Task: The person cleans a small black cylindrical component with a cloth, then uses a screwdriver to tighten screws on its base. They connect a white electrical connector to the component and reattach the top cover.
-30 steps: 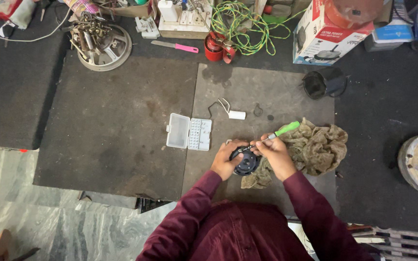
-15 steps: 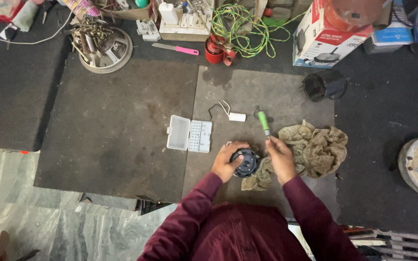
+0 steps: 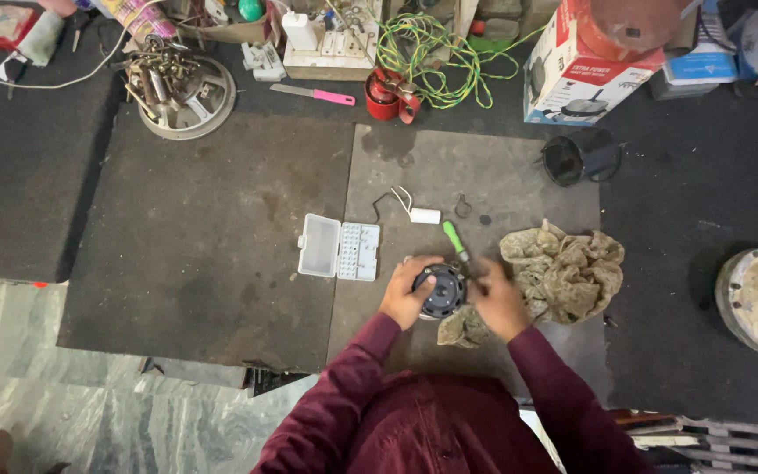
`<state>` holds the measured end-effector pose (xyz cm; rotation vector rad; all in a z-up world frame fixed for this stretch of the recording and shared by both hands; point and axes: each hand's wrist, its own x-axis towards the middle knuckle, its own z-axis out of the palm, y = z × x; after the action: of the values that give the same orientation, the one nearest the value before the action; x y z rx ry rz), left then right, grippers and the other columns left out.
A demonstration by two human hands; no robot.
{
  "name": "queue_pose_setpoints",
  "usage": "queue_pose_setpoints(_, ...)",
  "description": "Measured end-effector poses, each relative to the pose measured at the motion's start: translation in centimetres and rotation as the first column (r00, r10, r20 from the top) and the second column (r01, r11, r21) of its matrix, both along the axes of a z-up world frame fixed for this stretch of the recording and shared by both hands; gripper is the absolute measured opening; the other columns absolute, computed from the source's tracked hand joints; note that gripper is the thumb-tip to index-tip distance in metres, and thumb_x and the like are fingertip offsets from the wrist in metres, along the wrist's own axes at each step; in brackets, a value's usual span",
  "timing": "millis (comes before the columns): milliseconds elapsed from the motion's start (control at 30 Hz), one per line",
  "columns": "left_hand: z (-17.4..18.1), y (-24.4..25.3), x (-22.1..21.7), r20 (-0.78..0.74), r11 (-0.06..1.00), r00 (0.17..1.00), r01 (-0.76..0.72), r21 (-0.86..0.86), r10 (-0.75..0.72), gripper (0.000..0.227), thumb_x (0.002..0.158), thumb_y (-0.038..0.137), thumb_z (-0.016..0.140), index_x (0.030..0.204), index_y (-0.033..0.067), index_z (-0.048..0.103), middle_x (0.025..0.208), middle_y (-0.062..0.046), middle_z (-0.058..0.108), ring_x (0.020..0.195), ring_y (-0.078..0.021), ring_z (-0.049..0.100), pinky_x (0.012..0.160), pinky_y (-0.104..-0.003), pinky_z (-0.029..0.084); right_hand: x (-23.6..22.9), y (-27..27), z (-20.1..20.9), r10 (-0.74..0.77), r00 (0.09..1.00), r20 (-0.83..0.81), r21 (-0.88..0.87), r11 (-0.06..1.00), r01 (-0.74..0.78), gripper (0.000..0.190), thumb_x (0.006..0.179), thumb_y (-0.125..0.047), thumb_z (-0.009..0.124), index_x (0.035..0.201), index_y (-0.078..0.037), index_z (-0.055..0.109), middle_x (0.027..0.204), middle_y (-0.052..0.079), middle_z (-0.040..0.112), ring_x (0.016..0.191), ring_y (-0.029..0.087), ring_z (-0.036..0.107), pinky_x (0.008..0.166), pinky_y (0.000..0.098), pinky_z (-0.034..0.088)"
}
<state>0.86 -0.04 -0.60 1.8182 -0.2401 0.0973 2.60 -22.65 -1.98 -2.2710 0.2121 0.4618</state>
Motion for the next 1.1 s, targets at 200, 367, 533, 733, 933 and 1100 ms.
queue_pose_setpoints(200, -1.5, -0.4, 1.1, -0.085, 0.994, 0.991, -0.105, 0.034, 0.108, 0.035, 0.099, 0.019, 0.058, 0.132, 0.0113, 0.065, 0.12, -0.014, 0.068, 0.115, -0.0336, 0.059, 0.104, -0.041, 0.042, -0.2, 1.1, 1.7, 0.303, 0.935, 0.185, -0.303, 0.923, -0.239, 0.049, 0.084, -0.025, 0.076, 0.129, -0.008, 0.064, 0.128, 0.015, 0.064, 0.118, 0.035, 0.062, 0.099, 0.0411, 0.049)
queue_pose_setpoints(367, -2.1, -1.0, 1.1, -0.086, 0.978, 0.974, -0.207, 0.03, 0.209, 0.037, 0.099, 0.024, 0.06, 0.134, 0.012, 0.063, 0.13, -0.017, 0.057, 0.122, -0.0352, 0.056, 0.107, -0.041, 0.043, 1.5, 1.6, 2.8, 0.129, 0.969, 0.213, 0.127, 0.979, -0.158, 0.038, 0.094, -0.029, 0.065, 0.129, -0.014, 0.066, 0.121, 0.009, 0.072, 0.11, 0.023, 0.071, 0.096, 0.0351, 0.054)
queue_pose_setpoints(533, -2.1, -1.9, 1.4, -0.034, 0.965, 0.968, -0.242, 0.103, 0.247, 0.039, 0.099, 0.027, 0.063, 0.135, 0.0129, 0.063, 0.139, -0.02, 0.053, 0.128, -0.0388, 0.052, 0.11, -0.045, 0.04, 2.8, 1.3, 1.7, 0.059, 0.942, 0.33, 0.191, 0.973, -0.127, 0.034, 0.102, -0.029, 0.061, 0.131, -0.012, 0.065, 0.125, 0.006, 0.07, 0.113, 0.021, 0.067, 0.096, 0.0345, 0.051)
queue_pose_setpoints(733, -1.2, -2.1, 1.5, -0.059, 0.939, 0.955, -0.272, 0.212, 0.29, 0.039, 0.097, 0.032, 0.065, 0.133, 0.0179, 0.066, 0.141, -0.019, 0.053, 0.131, -0.0382, 0.05, 0.111, -0.047, 0.039, 6.0, 0.0, 0.1, -0.081, 0.9, 0.429, 0.169, 0.986, 0.009, 0.039, 0.099, -0.028, 0.067, 0.131, -0.008, 0.063, 0.124, 0.012, 0.069, 0.109, 0.024, 0.068, 0.094, 0.0364, 0.052)
queue_pose_setpoints(933, 1.9, -1.7, 2.3, 0.027, 0.914, 0.957, -0.282, 0.291, 0.287, 0.059, 0.077, 0.027, 0.075, 0.135, 0.0163, 0.062, 0.143, -0.017, 0.053, 0.135, -0.0391, 0.046, 0.11, -0.051, 0.034, 7.1, 1.7, -0.7, -0.064, 0.898, 0.434, 0.146, 0.989, 0.0, 0.043, 0.096, -0.029, 0.071, 0.131, -0.005, 0.062, 0.121, 0.012, 0.07, 0.106, 0.024, 0.069, 0.092, 0.0374, 0.053)
queue_pose_setpoints(1100, 5.1, -2.3, 3.7, 0.13, 0.945, 0.972, -0.221, 0.241, 0.194, 0.068, 0.072, 0.02, 0.074, 0.138, 0.0125, 0.056, 0.143, -0.015, 0.054, 0.136, -0.0375, 0.048, 0.112, -0.05, 0.035, 5.9, 4.1, 0.6, -0.047, 0.879, 0.474, 0.179, 0.983, -0.044, 0.041, 0.093, -0.025, 0.071, 0.129, -0.006, 0.064, 0.118, 0.012, 0.068, 0.102, 0.025, 0.069, 0.09, 0.0376, 0.054)
